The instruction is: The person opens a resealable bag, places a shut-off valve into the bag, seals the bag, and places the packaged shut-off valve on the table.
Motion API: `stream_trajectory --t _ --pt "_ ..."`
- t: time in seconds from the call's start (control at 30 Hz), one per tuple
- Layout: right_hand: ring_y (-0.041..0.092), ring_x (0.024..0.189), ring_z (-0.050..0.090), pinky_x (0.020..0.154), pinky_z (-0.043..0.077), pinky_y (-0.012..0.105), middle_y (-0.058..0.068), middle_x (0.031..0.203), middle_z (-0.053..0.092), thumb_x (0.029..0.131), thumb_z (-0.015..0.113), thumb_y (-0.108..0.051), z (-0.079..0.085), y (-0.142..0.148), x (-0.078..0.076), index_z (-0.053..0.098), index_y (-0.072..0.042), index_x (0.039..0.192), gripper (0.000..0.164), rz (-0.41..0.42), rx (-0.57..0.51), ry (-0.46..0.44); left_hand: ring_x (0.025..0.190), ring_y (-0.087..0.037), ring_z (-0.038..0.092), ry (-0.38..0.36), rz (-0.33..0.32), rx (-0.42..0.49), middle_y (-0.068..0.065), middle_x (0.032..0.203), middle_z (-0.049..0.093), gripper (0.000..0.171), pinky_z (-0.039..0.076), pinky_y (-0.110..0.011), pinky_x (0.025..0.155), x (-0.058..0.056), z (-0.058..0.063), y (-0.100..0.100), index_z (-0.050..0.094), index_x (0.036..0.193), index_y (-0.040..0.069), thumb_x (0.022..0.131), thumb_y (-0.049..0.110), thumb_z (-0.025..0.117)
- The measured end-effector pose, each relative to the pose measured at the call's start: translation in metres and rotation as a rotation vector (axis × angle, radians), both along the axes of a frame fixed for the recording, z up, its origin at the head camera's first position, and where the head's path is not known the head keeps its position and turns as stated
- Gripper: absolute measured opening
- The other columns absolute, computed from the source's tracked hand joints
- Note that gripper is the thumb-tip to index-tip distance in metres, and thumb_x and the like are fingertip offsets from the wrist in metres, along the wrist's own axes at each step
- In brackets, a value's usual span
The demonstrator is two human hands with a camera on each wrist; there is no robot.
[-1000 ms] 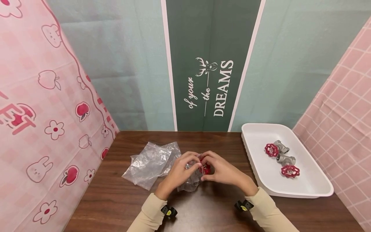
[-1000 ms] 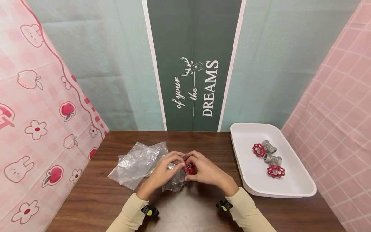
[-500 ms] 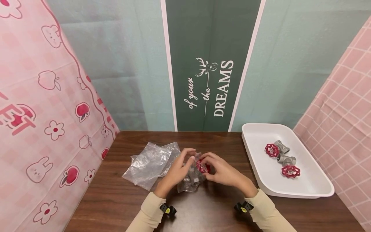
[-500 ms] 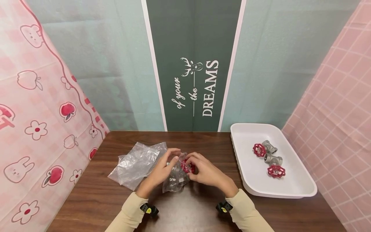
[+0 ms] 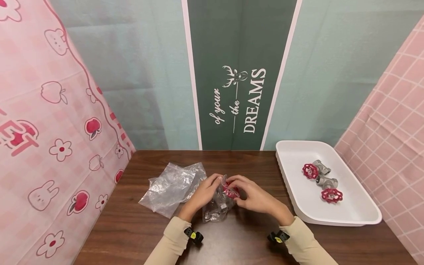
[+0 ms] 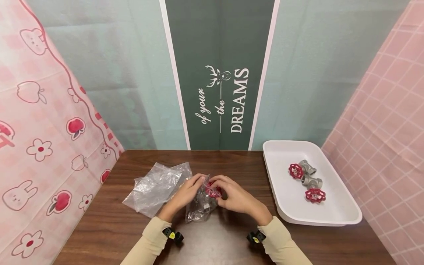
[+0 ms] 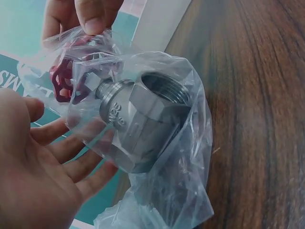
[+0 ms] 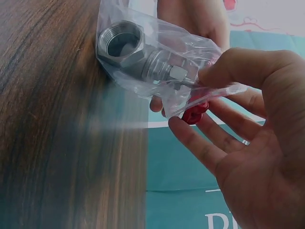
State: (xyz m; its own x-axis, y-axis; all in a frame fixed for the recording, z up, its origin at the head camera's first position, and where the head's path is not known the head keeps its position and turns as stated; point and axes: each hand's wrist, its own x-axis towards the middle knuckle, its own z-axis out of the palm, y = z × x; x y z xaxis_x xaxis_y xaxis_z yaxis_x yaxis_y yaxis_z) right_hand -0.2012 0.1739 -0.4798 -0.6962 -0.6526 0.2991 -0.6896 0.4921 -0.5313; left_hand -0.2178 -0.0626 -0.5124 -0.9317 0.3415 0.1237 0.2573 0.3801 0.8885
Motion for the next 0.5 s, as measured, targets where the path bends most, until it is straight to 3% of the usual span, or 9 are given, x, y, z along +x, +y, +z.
stream_trajectory --t 0.17,0.5 --pt "0.025 0.131 0.062 0.103 0.057 0.042 0.004 0.146 0.061 0.083 0.070 0.008 -0.0013 0.0029 -0.0002 0.071 -0.015 0.120 0.044 0.012 -0.010 -0.008 0.114 -0.024 0.065 -0.033 -0.008 -0.017 -0.009 0.124 0.072 0.038 0.052 -0.046 0.099 -0.0005 0.0013 0.0027 0.067 0.131 0.014 0.115 0.041 0.045" --pt "0.026 0.128 0.064 0.101 0.059 0.043 0.008 0.143 0.063 0.082 0.069 0.013 -0.0024 0.0052 0.0006 0.074 -0.013 0.118 0.045 0.002 -0.034 0.056 0.100 -0.014 0.064 -0.013 -0.009 0.105 -0.009 0.119 0.072 0.020 0.052 -0.033 0.088 0.0002 0.0013 0.0051 0.067 0.118 0.012 0.111 0.028 0.057"
